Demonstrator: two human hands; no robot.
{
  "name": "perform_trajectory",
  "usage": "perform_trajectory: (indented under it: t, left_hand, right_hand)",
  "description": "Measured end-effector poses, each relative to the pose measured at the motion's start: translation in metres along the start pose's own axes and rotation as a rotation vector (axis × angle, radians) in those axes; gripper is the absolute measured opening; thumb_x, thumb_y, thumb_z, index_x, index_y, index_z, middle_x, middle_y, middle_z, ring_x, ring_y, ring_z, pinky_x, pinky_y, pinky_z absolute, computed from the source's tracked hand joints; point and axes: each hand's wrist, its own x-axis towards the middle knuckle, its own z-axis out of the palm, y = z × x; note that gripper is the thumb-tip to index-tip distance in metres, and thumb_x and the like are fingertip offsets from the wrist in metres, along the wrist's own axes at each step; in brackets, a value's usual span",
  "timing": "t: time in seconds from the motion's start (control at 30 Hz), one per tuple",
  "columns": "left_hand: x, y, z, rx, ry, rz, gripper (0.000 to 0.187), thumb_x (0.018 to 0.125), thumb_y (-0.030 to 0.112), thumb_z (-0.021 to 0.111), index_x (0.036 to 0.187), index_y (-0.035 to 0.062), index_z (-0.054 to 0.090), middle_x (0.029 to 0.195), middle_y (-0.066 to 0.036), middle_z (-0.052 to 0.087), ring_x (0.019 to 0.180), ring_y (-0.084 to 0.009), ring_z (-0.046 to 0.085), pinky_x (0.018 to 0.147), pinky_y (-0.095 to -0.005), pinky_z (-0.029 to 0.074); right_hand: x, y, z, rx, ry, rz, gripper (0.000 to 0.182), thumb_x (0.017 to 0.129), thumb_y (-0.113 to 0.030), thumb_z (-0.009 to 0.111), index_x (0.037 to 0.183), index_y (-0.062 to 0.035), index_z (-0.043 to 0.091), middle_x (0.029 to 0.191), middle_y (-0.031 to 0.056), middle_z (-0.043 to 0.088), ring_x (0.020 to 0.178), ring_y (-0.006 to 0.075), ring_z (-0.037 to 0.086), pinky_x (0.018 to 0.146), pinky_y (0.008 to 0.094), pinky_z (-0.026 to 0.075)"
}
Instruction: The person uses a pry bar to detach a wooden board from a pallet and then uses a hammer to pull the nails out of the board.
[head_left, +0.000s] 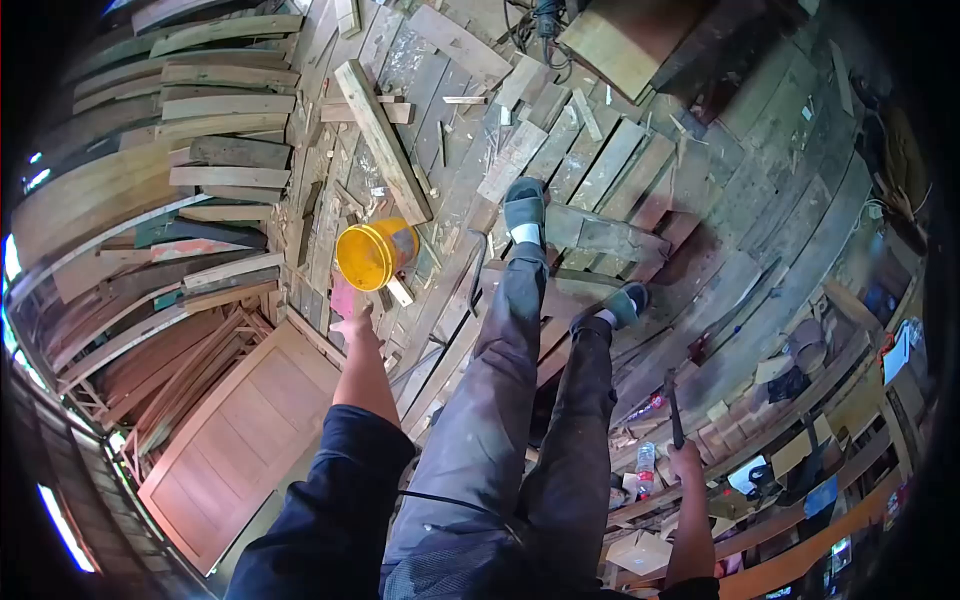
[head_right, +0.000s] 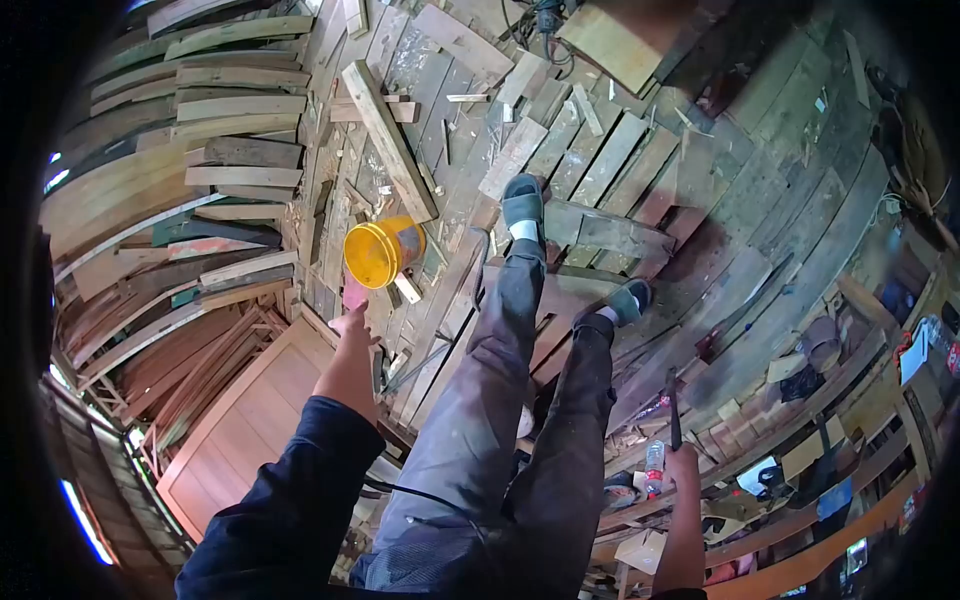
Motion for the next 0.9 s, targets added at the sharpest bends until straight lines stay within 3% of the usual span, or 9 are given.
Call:
perform_trajectory:
  t: [0.1, 0.17, 0.23, 0.3, 0.37, 0.5, 0.7, 0.77, 0.9]
  left_hand:
    - [-0.047, 0.005, 0.019, 0.037, 0.071, -0.071, 0.098, 0.077, 0.029, 0.078, 0.150, 0.0238, 0.012, 0.152, -0.013, 0.024, 0.131, -0.0416, 0.035, 0.090, -0.0681, 0.040]
    - [-0.059, -0.011, 0.011, 0.270, -0.104, -0.046, 0.102, 0.075, 0.025, 0.080, 0.149, 0.0246, 0.011, 0.148, -0.017, 0.029, 0.127, -0.0466, 0.038, 0.081, -0.0730, 0.040]
    - [-0.080, -0.020, 0.025, 0.541, -0.284, 0.082, 0.100, 0.071, 0.027, 0.082, 0.147, 0.0213, 0.018, 0.142, -0.020, 0.039, 0.125, -0.0406, 0.044, 0.090, -0.0629, 0.043]
    - [-0.096, -0.039, 0.045, 0.875, -0.367, 0.768, 0.084, 0.069, 0.027, 0.083, 0.139, 0.0130, 0.040, 0.132, -0.025, 0.050, 0.119, -0.0380, 0.054, 0.097, -0.0486, 0.047]
    - [-0.193, -0.018, 0.043, 1.204, -0.457, 1.043, 0.078, 0.071, 0.029, 0.079, 0.138, 0.0163, 0.041, 0.130, -0.023, 0.052, 0.118, -0.0339, 0.055, 0.098, -0.0375, 0.046]
    - [-0.300, -0.028, 0.028, 1.084, -0.871, 1.397, 0.069, 0.074, 0.028, 0.073, 0.136, 0.0179, 0.043, 0.127, -0.019, 0.053, 0.116, -0.0343, 0.055, 0.095, -0.0426, 0.047]
    - [-0.394, -0.024, -0.071, 0.738, -1.279, 1.342, 0.046, 0.082, 0.011, 0.064, 0.126, 0.0081, 0.051, 0.108, -0.012, 0.061, 0.100, -0.0227, 0.061, 0.089, -0.0325, 0.048]
    - [-0.386, -0.039, -0.092, 0.449, -1.504, 1.060, 0.041, 0.087, 0.008, 0.062, 0.126, 0.0075, 0.051, 0.108, -0.007, 0.061, 0.098, -0.0139, 0.058, 0.088, -0.0290, 0.048]
    - [-0.416, -0.059, -0.144, 0.473, -1.685, 0.883, 0.035, 0.096, 0.020, 0.059, 0.128, 0.0079, 0.050, 0.110, -0.005, 0.062, 0.103, -0.0113, 0.055, 0.094, -0.0284, 0.043]
  right_hand:
    - [0.010, -0.006, -0.015, -0.050, 0.092, -0.048, 0.026, 0.087, -0.023, 0.062, 0.099, 0.0000, 0.058, 0.066, 0.0135, 0.063, 0.047, 0.0250, 0.062, 0.040, 0.0368, 0.049]
    - [-0.022, -0.005, -0.020, 0.377, -0.099, 0.214, 0.022, 0.089, -0.021, 0.061, 0.094, -0.0005, 0.056, 0.059, 0.0111, 0.057, 0.041, 0.0207, 0.056, 0.035, 0.0350, 0.044]
    - [-0.052, -0.007, -0.030, 0.477, -0.075, 0.182, 0.022, 0.090, -0.015, 0.062, 0.096, 0.0032, 0.051, 0.057, 0.0100, 0.055, 0.039, 0.0211, 0.055, 0.033, 0.0374, 0.044]
    - [-0.075, -0.008, -0.042, 0.459, -0.096, 0.206, 0.021, 0.090, -0.014, 0.062, 0.097, 0.0029, 0.052, 0.058, 0.0099, 0.055, 0.038, 0.0205, 0.054, 0.032, 0.0365, 0.042]
    - [-0.098, 0.000, -0.051, 0.514, -0.087, 0.197, 0.021, 0.089, -0.013, 0.061, 0.101, 0.0022, 0.052, 0.057, 0.0096, 0.054, 0.038, 0.0202, 0.053, 0.032, 0.0353, 0.041]
    - [-0.147, 0.007, -0.067, 0.562, -0.100, 0.103, 0.017, 0.091, -0.019, 0.057, 0.088, -0.0029, 0.058, 0.057, 0.0058, 0.054, 0.042, 0.0182, 0.055, 0.036, 0.0351, 0.045]
    - [-0.165, 0.018, -0.056, 0.553, 0.040, -0.039, 0.025, 0.087, -0.022, 0.063, 0.077, -0.0003, 0.056, 0.057, 0.0112, 0.056, 0.044, 0.0213, 0.055, 0.036, 0.0379, 0.043]
    - [-0.169, 0.014, -0.062, 0.721, -0.133, 0.047, 0.024, 0.088, -0.021, 0.061, 0.078, 0.0004, 0.057, 0.056, 0.0097, 0.055, 0.041, 0.0194, 0.053, 0.036, 0.0354, 0.040]
    - [-0.137, 0.024, -0.055, 0.424, -0.049, 0.025, 0.021, 0.088, -0.016, 0.060, 0.072, -0.0034, 0.057, 0.052, 0.0059, 0.050, 0.038, 0.0164, 0.048, 0.035, 0.0323, 0.035]
